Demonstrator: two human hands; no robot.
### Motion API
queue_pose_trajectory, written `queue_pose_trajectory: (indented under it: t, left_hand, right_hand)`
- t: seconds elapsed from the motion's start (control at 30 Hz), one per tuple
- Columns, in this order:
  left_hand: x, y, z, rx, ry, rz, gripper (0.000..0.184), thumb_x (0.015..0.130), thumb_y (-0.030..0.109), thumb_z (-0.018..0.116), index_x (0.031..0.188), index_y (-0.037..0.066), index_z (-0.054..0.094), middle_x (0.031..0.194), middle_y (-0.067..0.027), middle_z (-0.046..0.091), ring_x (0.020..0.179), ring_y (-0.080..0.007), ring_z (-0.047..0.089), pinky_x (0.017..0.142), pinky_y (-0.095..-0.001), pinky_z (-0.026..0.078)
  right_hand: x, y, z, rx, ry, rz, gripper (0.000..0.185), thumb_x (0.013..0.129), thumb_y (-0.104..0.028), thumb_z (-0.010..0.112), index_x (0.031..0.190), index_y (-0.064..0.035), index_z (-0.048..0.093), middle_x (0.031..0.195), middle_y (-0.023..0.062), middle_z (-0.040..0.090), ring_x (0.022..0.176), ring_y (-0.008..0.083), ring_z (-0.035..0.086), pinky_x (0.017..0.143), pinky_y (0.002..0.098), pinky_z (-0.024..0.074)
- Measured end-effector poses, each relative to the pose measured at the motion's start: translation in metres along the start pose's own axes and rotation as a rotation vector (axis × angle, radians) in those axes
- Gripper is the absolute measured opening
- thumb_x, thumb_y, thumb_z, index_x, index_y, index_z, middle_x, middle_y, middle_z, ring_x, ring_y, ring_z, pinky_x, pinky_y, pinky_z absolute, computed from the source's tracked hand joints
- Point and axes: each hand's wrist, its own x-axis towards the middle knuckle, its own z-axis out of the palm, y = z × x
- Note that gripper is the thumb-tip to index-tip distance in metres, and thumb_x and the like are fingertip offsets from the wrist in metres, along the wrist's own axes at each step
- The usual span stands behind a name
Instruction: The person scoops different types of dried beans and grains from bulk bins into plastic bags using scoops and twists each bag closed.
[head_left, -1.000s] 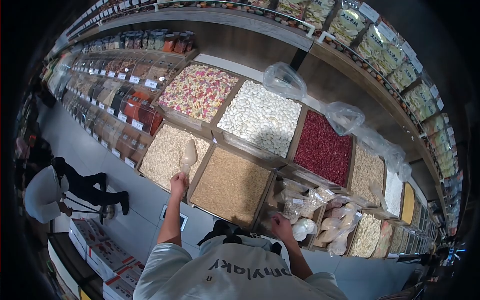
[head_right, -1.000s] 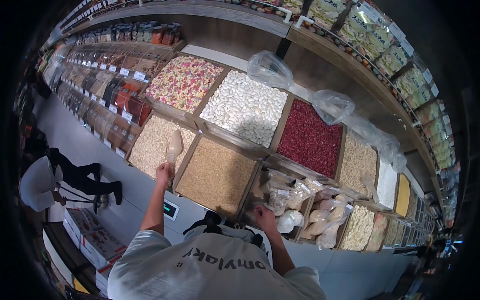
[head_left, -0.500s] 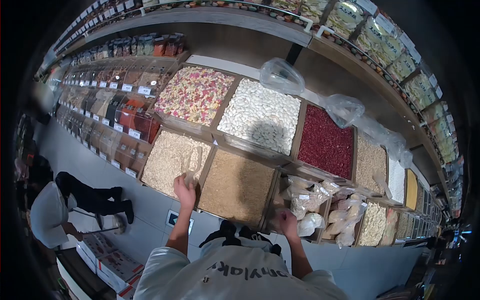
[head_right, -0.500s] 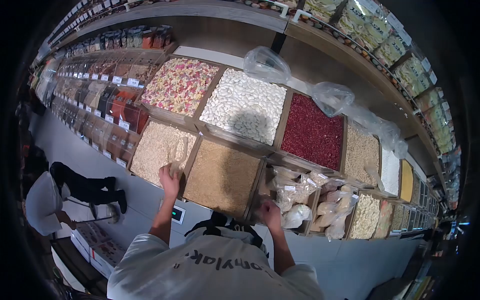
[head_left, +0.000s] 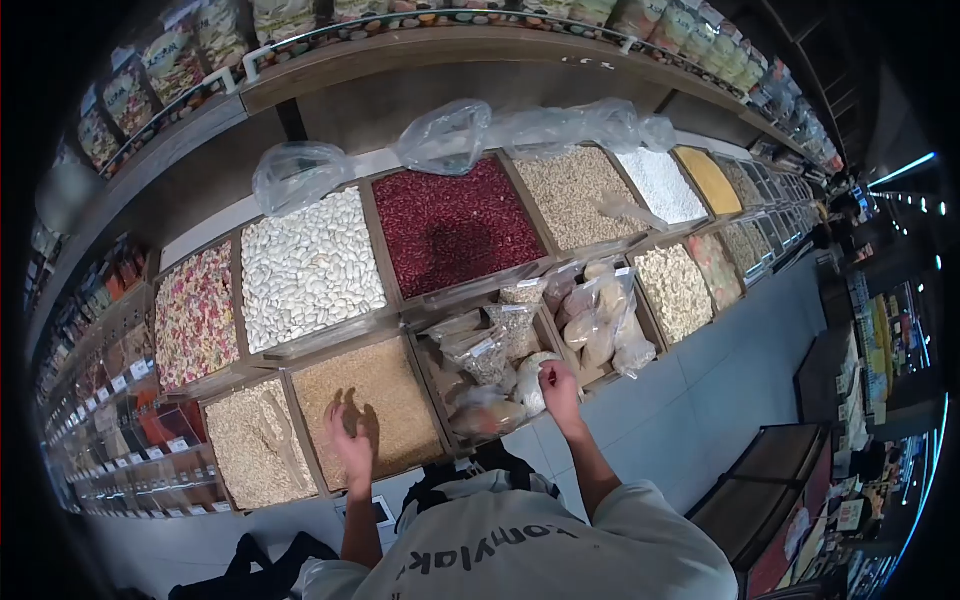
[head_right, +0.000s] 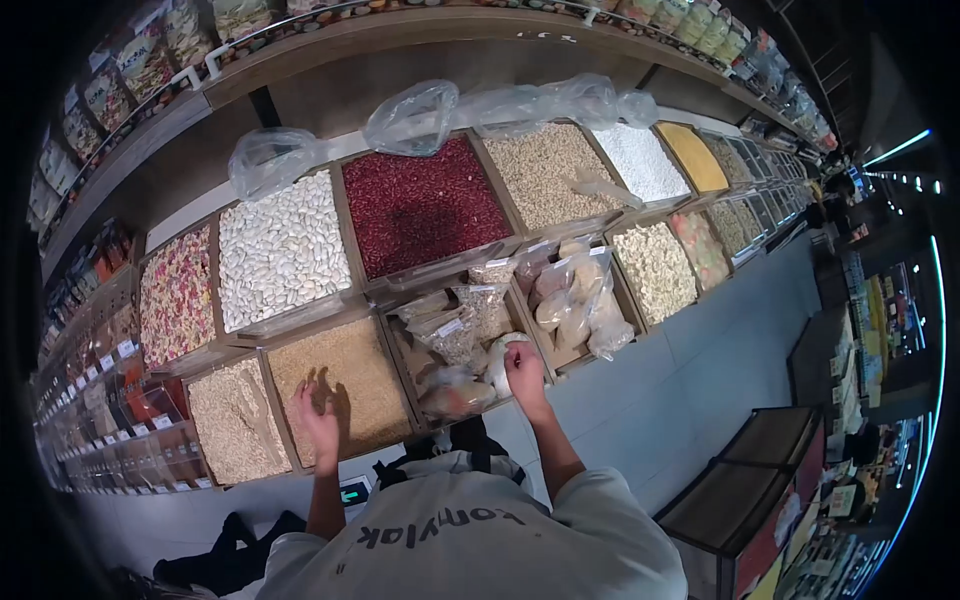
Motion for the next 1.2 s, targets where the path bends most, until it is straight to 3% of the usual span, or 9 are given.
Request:
queue_pose_trajectory:
  t: [0.13,0.33,0.53,0.67,0.73,0.77,0.87,0.97,1.2]
  left_hand:
    - [-0.007,0.001,0.036,-0.198,-0.151,-0.1,0.036,0.077,-0.009,0.059,0.112,-0.002,0.058,0.119,-0.0191,0.055,0.118,-0.0366,0.051,0.108,-0.0408,0.037]
    - [-0.028,0.06,0.098,-0.178,-0.24,-0.095,0.031,0.079,-0.008,0.056,0.109,-0.001,0.06,0.115,-0.0187,0.056,0.112,-0.036,0.054,0.101,-0.0396,0.041]
    - [-0.056,0.108,0.144,-0.183,-0.232,-0.138,0.028,0.081,-0.005,0.06,0.108,0.001,0.061,0.112,-0.0187,0.059,0.107,-0.036,0.058,0.095,-0.0398,0.047]
    - [-0.076,0.121,0.149,-0.173,-0.199,-0.113,0.023,0.085,-0.003,0.06,0.108,0.0,0.062,0.102,-0.0132,0.059,0.095,-0.0263,0.06,0.087,-0.0333,0.047]
    - [-0.086,0.116,0.15,-0.274,-0.222,-0.204,0.02,0.087,-0.002,0.059,0.107,-0.001,0.062,0.097,-0.0119,0.06,0.09,-0.0222,0.061,0.082,-0.0312,0.049]
    - [-0.089,0.122,0.145,-0.288,-0.18,-0.241,0.02,0.085,-0.003,0.059,0.105,0.0,0.064,0.095,-0.0157,0.063,0.091,-0.0311,0.063,0.085,-0.0355,0.049]
    - [-0.105,0.107,0.132,-0.308,-0.116,-0.284,0.019,0.087,-0.002,0.059,0.105,0.0,0.063,0.095,-0.0141,0.063,0.09,-0.0248,0.063,0.083,-0.0328,0.049]
    - [-0.116,0.098,0.113,-0.33,-0.047,-0.383,0.014,0.091,0.002,0.06,0.104,0.0,0.064,0.09,-0.0084,0.064,0.084,-0.0158,0.062,0.077,-0.0292,0.05]
    - [-0.127,0.076,0.079,-0.345,0.135,-0.453,0.012,0.095,0.007,0.059,0.105,0.001,0.064,0.089,-0.0064,0.067,0.082,-0.0116,0.062,0.076,-0.0279,0.05]
  right_hand:
    - [0.028,0.019,-0.047,-0.022,-0.033,0.041,0.012,0.086,-0.002,0.063,0.097,0.0,0.064,0.084,0.0178,0.063,0.07,0.0284,0.062,0.064,0.038,0.049]
    - [0.068,0.054,-0.09,0.082,-0.053,0.192,0.011,0.087,-0.003,0.064,0.097,0.0005,0.064,0.063,0.0086,0.055,0.056,0.0143,0.051,0.055,0.0311,0.0443]
    - [0.164,0.023,-0.089,0.189,0.022,-0.175,0.016,0.088,-0.001,0.064,0.104,0.0,0.062,0.078,0.009,0.063,0.069,0.0145,0.061,0.066,0.0291,0.0509]
    - [0.261,-0.034,-0.053,0.379,-0.175,-0.183,0.019,0.088,-0.002,0.064,0.107,-0.0005,0.061,0.091,0.0094,0.063,0.084,0.0177,0.064,0.074,0.0291,0.0522]
    - [0.308,-0.05,-0.027,0.34,-0.04,-0.38,0.023,0.087,-0.004,0.065,0.11,-0.0013,0.06,0.097,0.0099,0.06,0.088,0.0192,0.063,0.076,0.0289,0.0525]
    - [0.333,-0.053,-0.015,0.388,-0.048,-0.313,0.027,0.088,-0.005,0.065,0.114,-0.0021,0.058,0.101,0.0104,0.058,0.089,0.02,0.062,0.076,0.0303,0.053]
    - [0.401,-0.062,0.001,1.077,-0.313,0.103,0.035,0.09,-0.007,0.06,0.124,-0.005,0.052,0.095,0.0057,0.059,0.085,0.0184,0.062,0.075,0.0309,0.0551]
    - [0.446,-0.062,0.019,1.024,-0.288,0.329,0.037,0.092,-0.009,0.056,0.128,-0.0066,0.048,0.095,0.0055,0.06,0.078,0.0187,0.063,0.067,0.0317,0.0566]
    - [0.486,-0.06,0.036,0.852,-0.257,0.337,0.034,0.092,-0.01,0.056,0.126,-0.0084,0.052,0.097,0.0057,0.062,0.068,0.0172,0.062,0.056,0.0302,0.0545]
